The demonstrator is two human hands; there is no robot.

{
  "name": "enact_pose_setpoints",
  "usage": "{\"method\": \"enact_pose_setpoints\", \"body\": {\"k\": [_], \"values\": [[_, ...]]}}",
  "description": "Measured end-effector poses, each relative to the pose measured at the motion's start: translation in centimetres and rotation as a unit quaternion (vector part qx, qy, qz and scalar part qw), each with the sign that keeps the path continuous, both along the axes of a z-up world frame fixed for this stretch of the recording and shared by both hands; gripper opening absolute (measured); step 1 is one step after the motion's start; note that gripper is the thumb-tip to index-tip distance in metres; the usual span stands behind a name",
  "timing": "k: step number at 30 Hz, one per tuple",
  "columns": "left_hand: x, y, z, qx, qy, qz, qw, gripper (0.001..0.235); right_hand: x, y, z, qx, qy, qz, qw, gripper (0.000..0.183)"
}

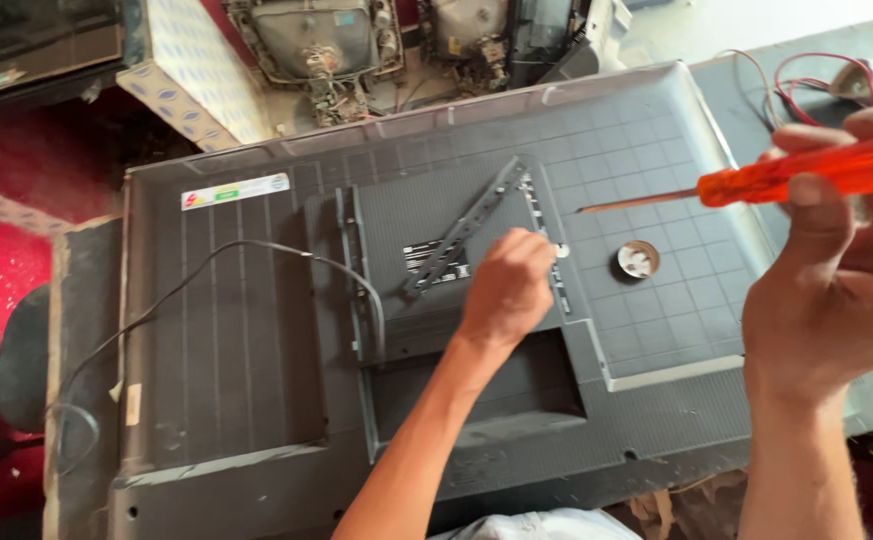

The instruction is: The person uses a screwdriver to remove screws from the back panel of a television. They then lift off the back cover to expose the internal circuit board and proceed to disconnect ribbon cables from the board.

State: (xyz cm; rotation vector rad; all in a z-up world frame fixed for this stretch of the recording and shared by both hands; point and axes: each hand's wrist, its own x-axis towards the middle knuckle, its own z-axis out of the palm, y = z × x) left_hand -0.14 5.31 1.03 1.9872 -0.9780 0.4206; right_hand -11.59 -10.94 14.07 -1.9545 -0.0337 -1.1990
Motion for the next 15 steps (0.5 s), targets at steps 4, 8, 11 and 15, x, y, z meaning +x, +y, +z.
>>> {"method": "enact_pose_setpoints", "body": {"k": [4, 8, 11, 15], "values": [[1.6, 9.3, 1.7, 0.017, -0.048, 0.105, 0.993, 0.027, 1.4, 4.9, 0.6, 0.004, 0.001, 0.056, 0.998, 0.027], [3.0, 16.6, 2.6, 0.108, -0.058, 0.2, 0.972, 0.037, 3.9, 11.0, 0.4, -0.019, -0.023, 0.102, 0.994, 0.036], [3.2, 21.5, 2.5, 0.13, 0.019, 0.168, 0.977, 0.026, 5.3, 15.2, 0.1, -0.016, -0.007, 0.133, 0.991, 0.039], [1.7, 26.0, 1.7, 0.089, 0.02, 0.215, 0.972, 0.019, 7.5, 20.3, 0.2, -0.038, 0.003, 0.161, 0.986, 0.039]]}}
